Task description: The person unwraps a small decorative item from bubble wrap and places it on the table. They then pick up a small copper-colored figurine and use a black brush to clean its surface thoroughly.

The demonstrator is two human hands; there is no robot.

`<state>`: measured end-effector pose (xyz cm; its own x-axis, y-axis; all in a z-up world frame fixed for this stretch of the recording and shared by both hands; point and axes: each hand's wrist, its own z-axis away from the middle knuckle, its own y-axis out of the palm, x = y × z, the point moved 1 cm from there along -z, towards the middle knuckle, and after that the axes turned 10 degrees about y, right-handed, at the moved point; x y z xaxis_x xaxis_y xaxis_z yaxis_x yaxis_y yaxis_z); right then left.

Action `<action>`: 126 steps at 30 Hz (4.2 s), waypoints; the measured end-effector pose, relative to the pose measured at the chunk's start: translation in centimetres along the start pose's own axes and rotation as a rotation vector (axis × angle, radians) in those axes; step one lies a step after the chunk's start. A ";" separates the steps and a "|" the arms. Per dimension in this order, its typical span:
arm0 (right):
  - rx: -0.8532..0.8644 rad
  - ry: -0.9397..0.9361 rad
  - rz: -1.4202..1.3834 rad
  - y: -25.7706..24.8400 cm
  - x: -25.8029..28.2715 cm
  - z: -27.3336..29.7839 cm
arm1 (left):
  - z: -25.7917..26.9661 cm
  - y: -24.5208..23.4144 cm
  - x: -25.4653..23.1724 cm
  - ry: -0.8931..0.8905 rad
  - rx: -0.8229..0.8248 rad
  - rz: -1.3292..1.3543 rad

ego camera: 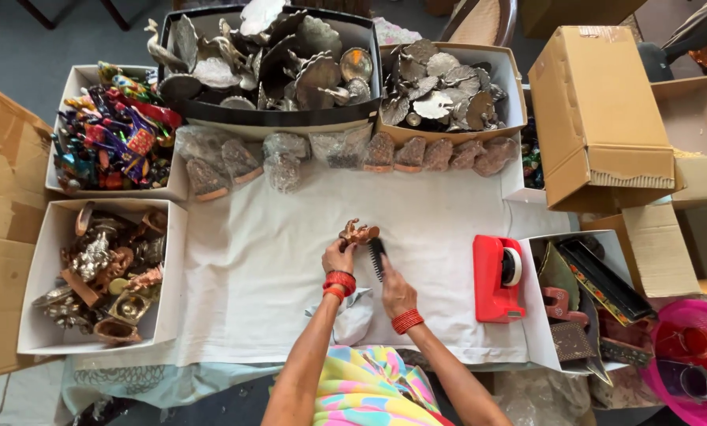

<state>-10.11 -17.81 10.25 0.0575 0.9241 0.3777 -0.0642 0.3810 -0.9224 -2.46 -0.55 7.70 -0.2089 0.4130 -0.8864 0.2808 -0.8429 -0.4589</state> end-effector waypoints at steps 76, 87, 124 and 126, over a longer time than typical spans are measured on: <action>-0.290 -0.020 -0.111 -2.5 7.3 -7.2 | -1.1 -1.4 1.2 0.454 0.077 -0.176; -0.008 0.109 -0.277 2.0 7.0 -0.7 | -1.4 -2.2 0.4 0.288 0.085 -0.103; 0.059 0.158 -0.185 1.7 7.1 -1.5 | -0.5 -2.2 -0.8 0.297 0.085 -0.112; 0.035 0.103 -0.152 2.2 6.6 -1.0 | -0.8 -1.9 -0.5 0.303 0.084 -0.135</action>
<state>-8.90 -10.90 10.67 0.1709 0.8489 0.5002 -0.0813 0.5181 -0.8514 -2.12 1.10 8.97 0.0527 0.5962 -0.8011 0.1892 -0.7936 -0.5782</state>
